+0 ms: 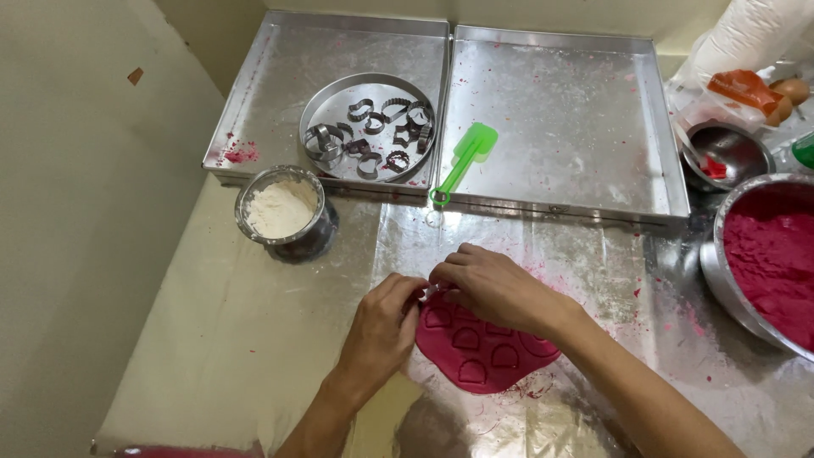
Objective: Cutting circular shapes from a sheet of pink dough using a metal cutter and removing the excess material.
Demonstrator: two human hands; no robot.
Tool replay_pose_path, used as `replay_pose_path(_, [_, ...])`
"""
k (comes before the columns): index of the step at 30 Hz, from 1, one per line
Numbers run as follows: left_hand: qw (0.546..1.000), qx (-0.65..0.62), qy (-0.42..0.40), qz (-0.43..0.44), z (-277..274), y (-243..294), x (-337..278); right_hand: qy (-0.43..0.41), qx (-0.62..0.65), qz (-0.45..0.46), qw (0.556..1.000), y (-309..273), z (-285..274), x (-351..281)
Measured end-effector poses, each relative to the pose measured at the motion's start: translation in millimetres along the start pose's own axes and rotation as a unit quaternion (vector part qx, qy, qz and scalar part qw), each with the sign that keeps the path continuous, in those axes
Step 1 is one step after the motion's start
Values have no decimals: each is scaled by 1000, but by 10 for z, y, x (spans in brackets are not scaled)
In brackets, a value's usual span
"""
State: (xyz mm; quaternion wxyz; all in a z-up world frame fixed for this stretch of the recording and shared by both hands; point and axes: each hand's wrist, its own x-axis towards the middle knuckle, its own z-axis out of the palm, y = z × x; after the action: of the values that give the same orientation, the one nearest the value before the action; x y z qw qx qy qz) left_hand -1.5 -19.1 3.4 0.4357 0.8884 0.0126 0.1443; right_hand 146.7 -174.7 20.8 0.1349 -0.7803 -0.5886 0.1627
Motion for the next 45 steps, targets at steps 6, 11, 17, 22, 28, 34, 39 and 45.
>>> replay_pose_path(6, [997,68,-37,-12,98,-127,-33,-29,-23,16,999,-40,-57,22])
replay_pose_path(11, [999,30,-18,-8,65,-42,0,-48,5,44,998,-54,-115,-24])
replay_pose_path(17, [999,-39,-14,0,32,119,7,-74,38,42,996,-36,-248,-83])
replay_pose_path(22, [998,-61,-4,11,12,225,19,-99,19,12,995,-51,-290,-97])
replay_pose_path(28, [996,-70,-45,-32,13,298,-71,-59,14,33,998,-61,-391,-228])
replay_pose_path(34, [991,103,-72,-42,121,209,-280,-37,14,57,998,26,-527,-389])
replay_pose_path(39, [977,210,-13,-23,185,90,-381,82,52,57,994,143,-547,-448])
replay_pose_path(45, [968,252,-20,3,228,180,-438,115,116,65,984,95,-751,-598])
